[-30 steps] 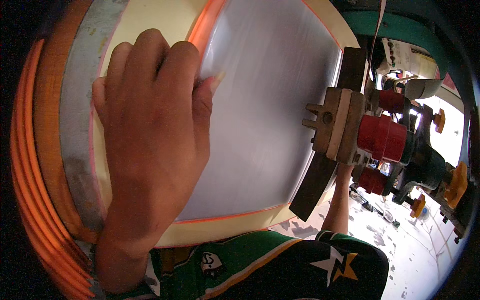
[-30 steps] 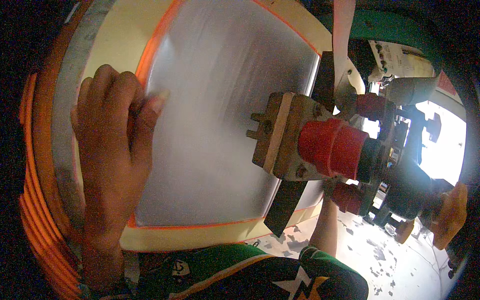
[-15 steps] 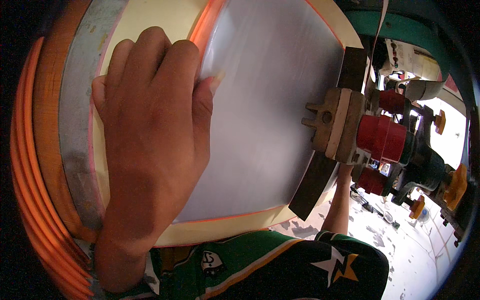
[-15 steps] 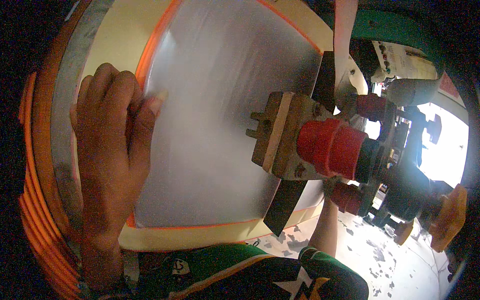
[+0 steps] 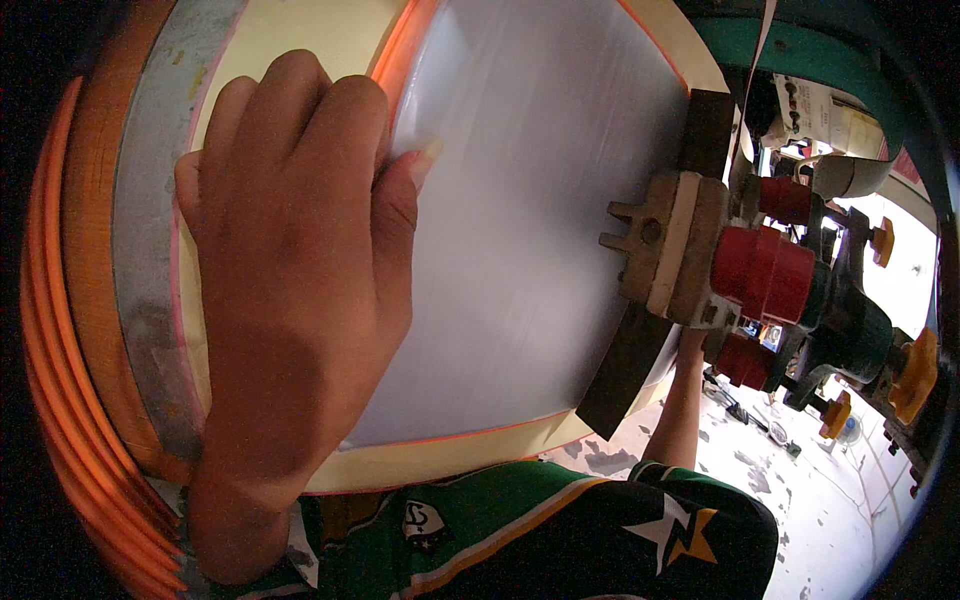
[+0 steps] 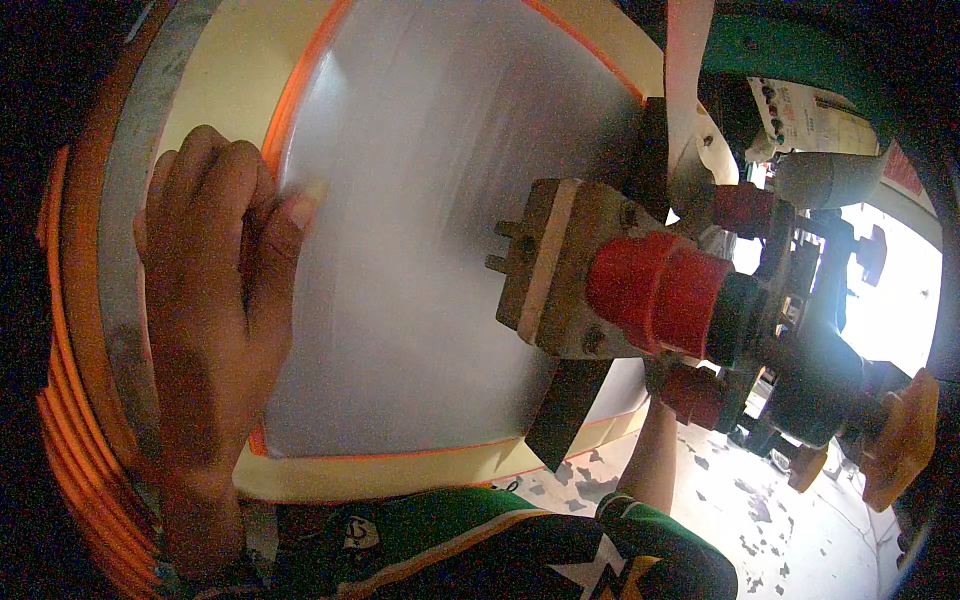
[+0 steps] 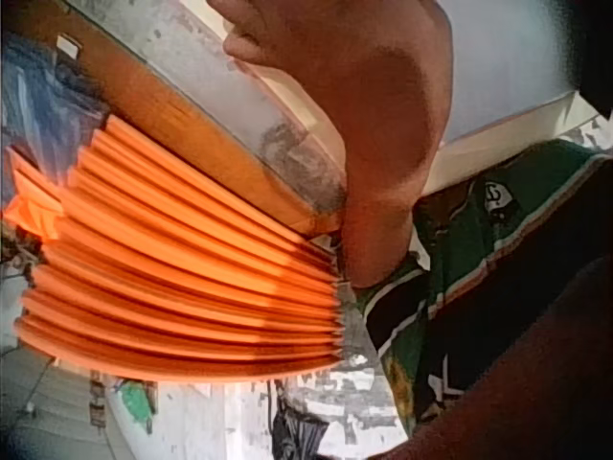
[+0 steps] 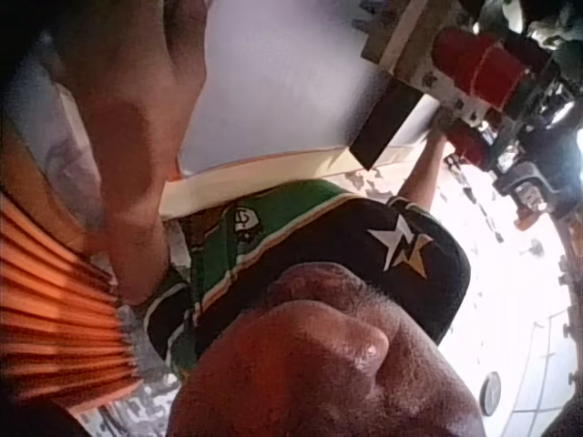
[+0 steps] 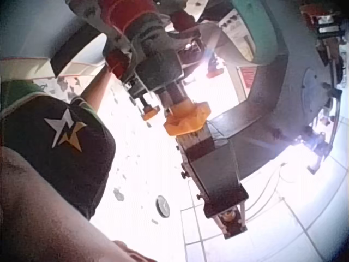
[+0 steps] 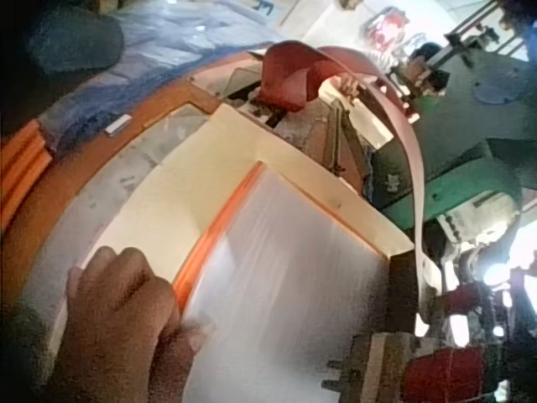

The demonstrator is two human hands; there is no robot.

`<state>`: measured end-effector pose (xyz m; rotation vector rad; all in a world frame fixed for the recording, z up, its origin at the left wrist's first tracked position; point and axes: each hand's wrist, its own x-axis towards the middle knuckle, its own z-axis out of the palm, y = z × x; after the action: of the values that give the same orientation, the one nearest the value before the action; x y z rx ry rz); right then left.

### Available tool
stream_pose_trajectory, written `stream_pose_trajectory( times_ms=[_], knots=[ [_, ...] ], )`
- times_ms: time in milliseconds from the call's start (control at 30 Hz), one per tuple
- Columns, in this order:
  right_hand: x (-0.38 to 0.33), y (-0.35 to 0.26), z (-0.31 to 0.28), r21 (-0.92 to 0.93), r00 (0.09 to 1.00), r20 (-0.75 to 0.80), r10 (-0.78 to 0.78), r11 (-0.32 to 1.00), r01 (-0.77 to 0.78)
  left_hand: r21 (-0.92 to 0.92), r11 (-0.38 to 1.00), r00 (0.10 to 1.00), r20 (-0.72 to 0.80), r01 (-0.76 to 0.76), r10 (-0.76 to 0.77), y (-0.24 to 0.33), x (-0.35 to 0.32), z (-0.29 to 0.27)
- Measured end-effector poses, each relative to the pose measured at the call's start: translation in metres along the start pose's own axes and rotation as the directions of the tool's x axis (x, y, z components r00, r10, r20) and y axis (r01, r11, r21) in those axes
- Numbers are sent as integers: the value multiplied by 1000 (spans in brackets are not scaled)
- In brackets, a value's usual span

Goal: The person places orange plastic covers and white paper inserts onto the bed of a press machine. They align the edges by hand, operate the machine to weld the materials together, then remove the finished folders and stack them to the left side.

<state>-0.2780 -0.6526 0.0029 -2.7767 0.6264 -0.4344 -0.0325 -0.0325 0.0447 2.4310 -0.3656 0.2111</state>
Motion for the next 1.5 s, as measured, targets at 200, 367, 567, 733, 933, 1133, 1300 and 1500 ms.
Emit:
stream_pose_trajectory(
  times_ms=[200,367,567,733,933,1133,1300,1500],
  knots=[
    [3,2,0,-22,1000,-20,-21,1000,21,-23,1000,1000,9,-13,13,-1,-2,-2],
    [5,9,0,-69,998,-36,-59,996,56,-26,999,1000,1,-31,31,-3,-4,0],
    [4,16,-2,-305,933,34,-359,885,352,85,989,988,-82,-122,129,-12,-10,7],
    [8,-117,10,114,998,25,-53,992,50,-30,997,997,-35,-75,74,-10,-9,14],
    [31,-167,32,-120,994,-80,-72,991,62,89,967,959,-134,-240,250,-63,-1,29],
    [29,-176,33,-116,986,-157,-64,992,46,-11,986,986,-30,-164,163,-55,6,20],
    [21,-169,17,-69,989,-126,-73,996,64,-58,994,995,-41,-92,90,-46,-2,11],
    [-39,-192,-17,168,987,109,116,977,-133,-70,988,982,136,139,-129,-5,-52,-23]
  ],
)
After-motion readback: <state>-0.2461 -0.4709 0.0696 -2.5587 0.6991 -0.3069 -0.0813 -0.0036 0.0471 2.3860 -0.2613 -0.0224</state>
